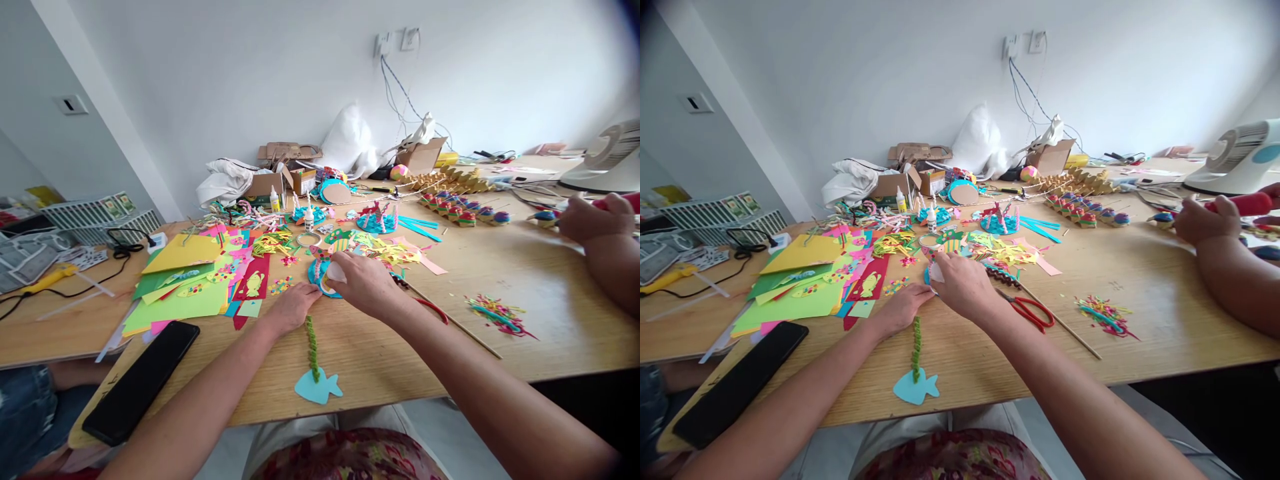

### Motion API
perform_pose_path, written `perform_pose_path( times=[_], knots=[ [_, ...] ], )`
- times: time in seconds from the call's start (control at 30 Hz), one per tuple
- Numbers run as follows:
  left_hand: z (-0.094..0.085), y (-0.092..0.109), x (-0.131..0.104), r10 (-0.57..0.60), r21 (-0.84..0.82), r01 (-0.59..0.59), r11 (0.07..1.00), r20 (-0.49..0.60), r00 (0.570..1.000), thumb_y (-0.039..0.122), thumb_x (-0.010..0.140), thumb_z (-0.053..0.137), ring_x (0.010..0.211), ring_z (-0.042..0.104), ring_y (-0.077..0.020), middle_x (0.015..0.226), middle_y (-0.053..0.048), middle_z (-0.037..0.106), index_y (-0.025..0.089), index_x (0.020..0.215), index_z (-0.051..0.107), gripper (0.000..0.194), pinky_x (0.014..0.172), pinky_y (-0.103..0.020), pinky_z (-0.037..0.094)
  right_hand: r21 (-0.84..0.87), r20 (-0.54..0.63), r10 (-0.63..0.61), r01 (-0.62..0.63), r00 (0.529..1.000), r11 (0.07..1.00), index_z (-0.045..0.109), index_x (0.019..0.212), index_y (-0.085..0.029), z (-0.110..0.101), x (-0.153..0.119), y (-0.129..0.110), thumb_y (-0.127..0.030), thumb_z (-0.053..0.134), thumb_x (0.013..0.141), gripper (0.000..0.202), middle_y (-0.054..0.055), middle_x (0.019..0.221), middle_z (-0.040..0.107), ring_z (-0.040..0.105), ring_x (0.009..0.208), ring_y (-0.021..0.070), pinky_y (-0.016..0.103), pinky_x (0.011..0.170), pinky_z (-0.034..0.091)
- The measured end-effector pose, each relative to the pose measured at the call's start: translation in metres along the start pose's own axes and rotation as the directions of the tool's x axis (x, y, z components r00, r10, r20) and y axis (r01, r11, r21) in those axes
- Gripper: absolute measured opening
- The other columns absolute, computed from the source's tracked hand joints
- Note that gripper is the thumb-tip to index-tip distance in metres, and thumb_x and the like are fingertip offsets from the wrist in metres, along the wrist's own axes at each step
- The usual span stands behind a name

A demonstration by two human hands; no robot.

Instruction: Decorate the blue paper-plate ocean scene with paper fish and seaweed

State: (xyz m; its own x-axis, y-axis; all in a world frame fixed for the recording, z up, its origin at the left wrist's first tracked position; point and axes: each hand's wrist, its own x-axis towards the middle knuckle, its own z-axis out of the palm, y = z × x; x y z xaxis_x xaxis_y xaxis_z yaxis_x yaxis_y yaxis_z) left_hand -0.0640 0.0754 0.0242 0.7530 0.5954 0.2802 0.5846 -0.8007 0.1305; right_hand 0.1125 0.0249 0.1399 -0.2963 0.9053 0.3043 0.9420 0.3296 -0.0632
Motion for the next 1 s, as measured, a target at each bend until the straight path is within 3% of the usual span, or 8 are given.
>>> perform_pose_path(
  times=[0.5, 1.0],
  knots=[
    [-0.0029, 0.0021, 0.0005, -0.006, -0.009, 0.006, 1.0, 0.006, 1.0, 0.003, 0.079, 0.04, 0.111, 0.045, -0.0213, 0.12, -0.009, 0.053, 0.013, 0.119, 0.051, 0.043, 0.098, -0.035, 0.035, 0.001, -0.011, 0.006, -0.006, 1.0, 1.0, 0.052, 0.106, -0.018, 0.0003, 0.0003, 0.0003, -0.031, 0.047, 0.08, 0.03, 0.007, 0.097, 0.065, 0.06, 0.083, 0.0226, 0.028, 0.058, 0.036],
    [-0.0044, 0.0037, -0.0005, -0.015, -0.016, 0.016, 1.0, 0.006, 1.0, 0.005, 0.08, 0.038, 0.111, 0.045, -0.0196, 0.12, -0.008, 0.053, 0.015, 0.119, 0.05, 0.042, 0.097, -0.035, 0.036, 0.01, -0.002, 0.046, -0.046, 0.999, 0.999, 0.055, 0.099, -0.019, -0.0001, -0.0019, 0.0032, -0.034, 0.05, 0.078, 0.025, 0.007, 0.094, 0.066, 0.06, 0.077, 0.0217, 0.027, 0.054, 0.032]
  ],
)
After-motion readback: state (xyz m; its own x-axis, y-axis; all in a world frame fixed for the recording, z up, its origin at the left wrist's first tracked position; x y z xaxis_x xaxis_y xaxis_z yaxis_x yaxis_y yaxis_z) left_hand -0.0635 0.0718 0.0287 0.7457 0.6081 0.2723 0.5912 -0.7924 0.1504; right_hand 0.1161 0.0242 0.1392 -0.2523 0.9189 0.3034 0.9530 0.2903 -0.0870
